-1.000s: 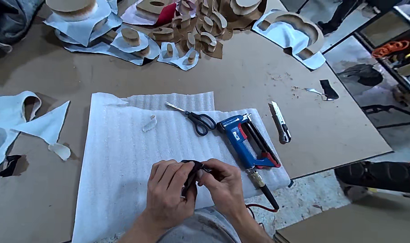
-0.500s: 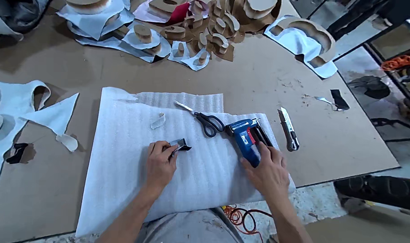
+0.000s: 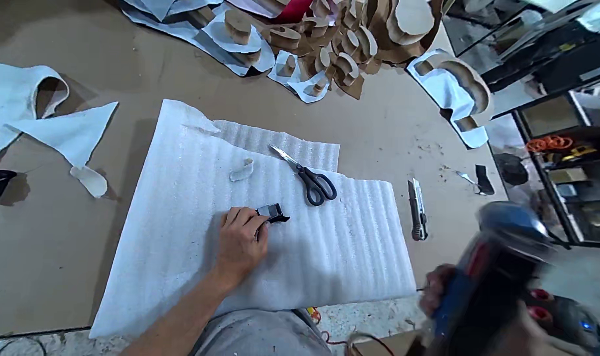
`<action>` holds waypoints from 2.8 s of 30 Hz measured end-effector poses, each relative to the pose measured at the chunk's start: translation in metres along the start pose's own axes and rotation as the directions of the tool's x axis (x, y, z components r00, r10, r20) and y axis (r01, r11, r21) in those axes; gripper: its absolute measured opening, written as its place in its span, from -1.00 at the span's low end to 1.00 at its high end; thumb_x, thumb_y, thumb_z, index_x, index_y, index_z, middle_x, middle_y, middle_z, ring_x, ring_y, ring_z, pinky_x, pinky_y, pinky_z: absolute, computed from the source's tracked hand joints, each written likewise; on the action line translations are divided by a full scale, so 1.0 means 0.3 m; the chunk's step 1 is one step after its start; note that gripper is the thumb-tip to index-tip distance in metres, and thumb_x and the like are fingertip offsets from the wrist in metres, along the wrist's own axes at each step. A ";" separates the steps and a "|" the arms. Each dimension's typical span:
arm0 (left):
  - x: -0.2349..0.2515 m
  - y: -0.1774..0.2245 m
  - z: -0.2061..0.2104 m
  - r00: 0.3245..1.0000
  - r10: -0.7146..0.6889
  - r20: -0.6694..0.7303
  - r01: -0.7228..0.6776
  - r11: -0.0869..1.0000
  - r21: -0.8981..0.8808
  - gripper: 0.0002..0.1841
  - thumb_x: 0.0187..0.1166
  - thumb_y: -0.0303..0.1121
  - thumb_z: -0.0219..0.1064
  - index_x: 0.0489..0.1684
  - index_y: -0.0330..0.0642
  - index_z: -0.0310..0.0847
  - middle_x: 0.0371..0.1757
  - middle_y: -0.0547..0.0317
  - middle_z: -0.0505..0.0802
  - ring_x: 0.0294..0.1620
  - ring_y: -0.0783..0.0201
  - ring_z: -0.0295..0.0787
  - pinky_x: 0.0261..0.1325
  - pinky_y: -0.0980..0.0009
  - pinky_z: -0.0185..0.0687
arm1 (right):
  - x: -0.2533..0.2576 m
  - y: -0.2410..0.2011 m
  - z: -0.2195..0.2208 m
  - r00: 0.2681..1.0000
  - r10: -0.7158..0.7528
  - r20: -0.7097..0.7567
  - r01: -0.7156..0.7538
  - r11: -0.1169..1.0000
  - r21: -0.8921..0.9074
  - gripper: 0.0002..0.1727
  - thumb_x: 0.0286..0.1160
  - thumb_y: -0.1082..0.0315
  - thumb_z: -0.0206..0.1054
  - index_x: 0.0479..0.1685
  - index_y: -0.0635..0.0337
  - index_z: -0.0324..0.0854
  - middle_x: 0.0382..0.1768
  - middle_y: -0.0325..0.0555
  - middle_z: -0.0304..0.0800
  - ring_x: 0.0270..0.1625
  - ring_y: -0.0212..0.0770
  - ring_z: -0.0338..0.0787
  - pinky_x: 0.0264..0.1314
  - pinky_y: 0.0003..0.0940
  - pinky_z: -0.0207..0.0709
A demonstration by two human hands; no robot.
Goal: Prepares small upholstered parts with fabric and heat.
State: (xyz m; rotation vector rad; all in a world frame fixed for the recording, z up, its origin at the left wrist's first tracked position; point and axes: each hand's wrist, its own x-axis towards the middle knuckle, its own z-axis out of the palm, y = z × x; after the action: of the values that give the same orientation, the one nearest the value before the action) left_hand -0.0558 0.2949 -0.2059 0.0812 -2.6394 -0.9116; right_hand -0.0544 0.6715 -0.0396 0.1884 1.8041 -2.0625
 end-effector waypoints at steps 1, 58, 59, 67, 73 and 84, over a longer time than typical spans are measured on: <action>0.003 0.010 -0.004 0.999 -0.048 0.019 0.047 0.999 0.012 -0.73 0.53 -0.08 0.28 -0.21 0.11 0.94 -0.12 0.23 0.83 0.04 0.13 0.71 0.18 0.02 0.52 | 0.017 0.062 0.033 0.989 0.048 0.143 -0.072 0.983 0.168 -0.37 0.42 -0.43 0.23 0.12 -0.17 0.81 -0.27 -0.38 0.87 -0.32 -0.42 0.85 -0.31 -0.42 0.76; -0.019 0.291 -0.398 0.767 0.485 -0.420 -0.528 0.849 0.016 -0.72 0.45 -0.20 0.48 0.09 0.14 0.64 0.22 0.36 0.63 0.32 0.28 0.48 0.45 0.33 0.28 | 0.102 0.082 0.569 0.792 -0.537 0.291 0.540 0.838 0.078 -0.71 0.56 0.39 0.45 0.23 0.13 0.74 0.07 -0.20 0.90 0.09 -0.41 0.87 0.17 -0.51 0.78; -0.017 0.293 -0.397 0.770 0.484 -0.417 -0.527 0.850 0.012 -0.71 0.45 -0.18 0.48 0.09 0.14 0.64 0.31 0.35 0.63 0.40 0.26 0.47 0.49 0.31 0.29 | 0.102 0.083 0.571 0.796 -0.535 0.284 0.540 0.839 0.064 -0.70 0.56 0.38 0.46 0.23 0.11 0.74 0.06 -0.23 0.90 0.07 -0.43 0.88 0.16 -0.51 0.79; 0.020 0.314 -0.384 0.991 0.108 -0.080 -0.134 0.762 -0.633 -0.86 0.52 -0.20 0.54 -0.10 0.05 0.89 0.19 0.23 0.79 0.10 0.36 0.78 0.10 0.43 0.83 | 0.088 0.081 0.593 0.837 -0.514 0.185 0.539 0.834 -0.118 -0.68 0.59 0.32 0.45 0.25 0.12 0.62 -0.13 -0.13 0.91 -0.21 -0.33 0.91 -0.16 -0.46 0.85; 0.039 0.331 -0.394 0.990 -0.022 0.143 0.128 0.590 -0.797 -0.82 0.55 -0.18 0.51 -0.19 -0.07 0.91 0.05 0.18 0.82 0.02 0.33 0.79 0.05 0.45 0.83 | 0.086 0.087 0.589 0.842 -0.497 0.208 0.525 0.845 -0.103 -0.63 0.57 0.25 0.48 0.27 0.19 0.64 -0.03 -0.10 0.87 -0.12 -0.33 0.88 -0.04 -0.42 0.84; 0.017 0.353 -0.406 0.992 0.129 -0.006 -0.108 0.807 -0.580 -0.90 0.61 -0.18 0.43 -0.20 0.15 0.87 0.31 0.30 0.75 0.41 0.32 0.62 0.36 0.39 0.65 | 0.087 0.106 0.574 0.494 -0.834 0.248 0.750 0.264 -0.606 -0.75 0.39 0.30 0.54 0.00 0.10 0.70 -0.16 -0.24 0.88 -0.11 -0.47 0.87 -0.10 -0.65 0.78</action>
State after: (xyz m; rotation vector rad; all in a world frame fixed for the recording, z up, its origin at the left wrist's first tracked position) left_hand -0.0130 0.3061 -0.0505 -0.2520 -2.2393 -1.6362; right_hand -0.0397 0.4955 -0.0502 -1.0781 2.9944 -1.6865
